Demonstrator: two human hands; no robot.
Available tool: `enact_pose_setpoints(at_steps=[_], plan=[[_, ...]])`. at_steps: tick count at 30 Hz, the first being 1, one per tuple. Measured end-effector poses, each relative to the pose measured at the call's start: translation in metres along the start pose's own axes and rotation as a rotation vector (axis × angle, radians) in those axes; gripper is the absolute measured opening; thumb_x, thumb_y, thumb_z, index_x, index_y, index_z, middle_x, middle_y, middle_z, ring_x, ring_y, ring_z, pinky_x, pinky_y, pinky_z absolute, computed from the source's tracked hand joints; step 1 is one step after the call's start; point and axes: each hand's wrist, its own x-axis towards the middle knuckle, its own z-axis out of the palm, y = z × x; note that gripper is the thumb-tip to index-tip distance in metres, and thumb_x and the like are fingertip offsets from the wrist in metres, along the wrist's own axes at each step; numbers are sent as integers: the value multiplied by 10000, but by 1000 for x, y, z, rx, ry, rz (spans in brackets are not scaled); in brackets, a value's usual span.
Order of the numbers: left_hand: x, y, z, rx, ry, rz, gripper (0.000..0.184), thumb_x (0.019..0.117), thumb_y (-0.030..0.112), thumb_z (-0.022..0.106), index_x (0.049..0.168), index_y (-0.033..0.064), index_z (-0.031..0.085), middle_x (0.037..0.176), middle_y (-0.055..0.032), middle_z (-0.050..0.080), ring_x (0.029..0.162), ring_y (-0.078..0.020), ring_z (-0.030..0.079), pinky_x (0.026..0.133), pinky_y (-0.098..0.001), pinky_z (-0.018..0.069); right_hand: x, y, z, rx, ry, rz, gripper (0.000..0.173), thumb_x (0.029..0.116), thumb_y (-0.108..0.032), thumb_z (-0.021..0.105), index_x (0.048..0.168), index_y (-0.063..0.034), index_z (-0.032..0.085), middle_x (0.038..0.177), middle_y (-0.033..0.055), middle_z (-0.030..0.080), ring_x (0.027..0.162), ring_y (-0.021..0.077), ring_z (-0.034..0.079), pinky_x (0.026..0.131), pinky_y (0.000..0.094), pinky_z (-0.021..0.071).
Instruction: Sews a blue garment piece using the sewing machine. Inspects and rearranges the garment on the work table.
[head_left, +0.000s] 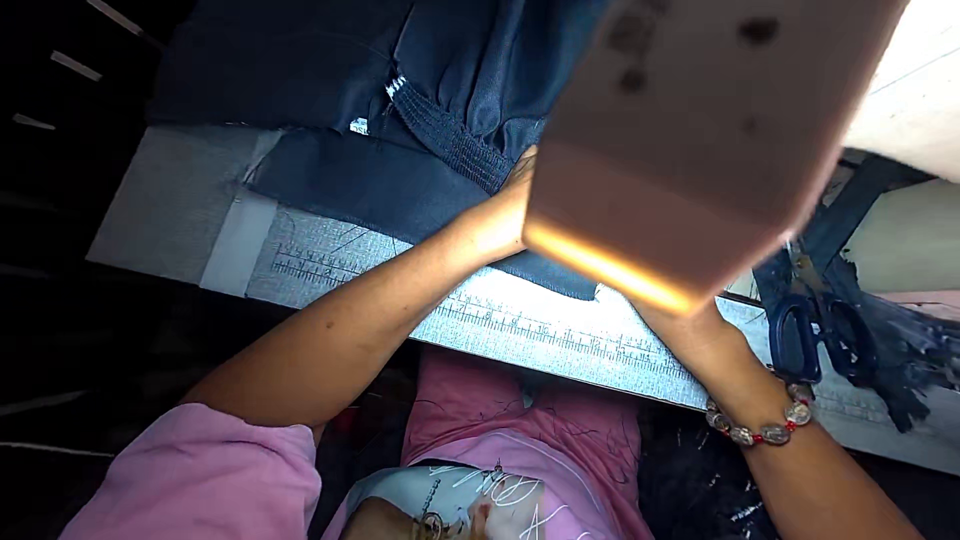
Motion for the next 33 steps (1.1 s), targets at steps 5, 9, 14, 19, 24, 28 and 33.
enact_pose_setpoints(at_steps=[5, 9, 14, 19, 24, 28, 33], plan=[[1, 13, -11, -71, -17, -14, 227, 958, 248, 630, 985, 113, 811, 980, -95, 716, 1021, -270, 636, 926, -492, 440, 6, 1, -6, 18, 12, -24, 263, 989, -96, 578, 1191, -30, 733, 1086, 217, 666, 973, 382, 623, 840, 519, 478], [-7, 19, -17, -57, -52, 48, 272, 1006, 274, 580, 1115, 179, 811, 981, -94, 663, 1014, -276, 581, 898, -477, 398, -10, -17, -23, 220, -147, -187, 304, 928, -152, 611, 1172, -17, 733, 1114, 158, 706, 1044, 300, 668, 878, 440, 543], [-10, 18, -15, 23, -47, 111, 304, 1024, 286, 533, 1161, 215, 795, 975, -110, 631, 985, -296, 571, 856, -462, 404, -20, -21, -12, -21, -53, -342, 204, 924, -3, 618, 1063, -18, 766, 953, 150, 715, 881, 306, 673, 788, 388, 536], [-7, 22, -21, 61, -107, 138, 312, 1035, 268, 513, 1164, 196, 788, 978, -131, 624, 974, -327, 580, 833, -489, 417, -15, -19, -14, -65, 5, -315, 136, 961, -61, 545, 945, -66, 680, 1288, 198, 672, 1242, 378, 601, 965, 506, 441], [-3, 20, -21, 49, -56, 188, 252, 1003, 213, 574, 1059, 126, 804, 891, -125, 651, 888, -308, 623, 795, -469, 459, -3, -14, -13, 21, 88, -230, 189, 1065, -102, 447, 997, -32, 609, 1087, 125, 760, 1211, 288, 634, 1033, 471, 371], [-7, 18, -37, 10, -63, 204, 509, 1038, 459, 431, 988, 100, 789, 922, -90, 727, 901, -236, 682, 779, -437, 498, 10, -12, -18, 105, 65, -136, 222, 1084, -142, 443, 1008, -13, 606, 961, 125, 700, 982, 217, 649, 950, 452, 387], [-21, 21, -41, 140, -88, 230, 357, 964, 301, 569, 984, 3, 763, 964, -178, 654, 953, -355, 626, 813, -475, 483, 18, -10, -26, 158, -36, -29, 191, 1076, -141, 443, 1052, -25, 592, 874, 78, 620, 826, 137, 599, 853, 396, 400]])
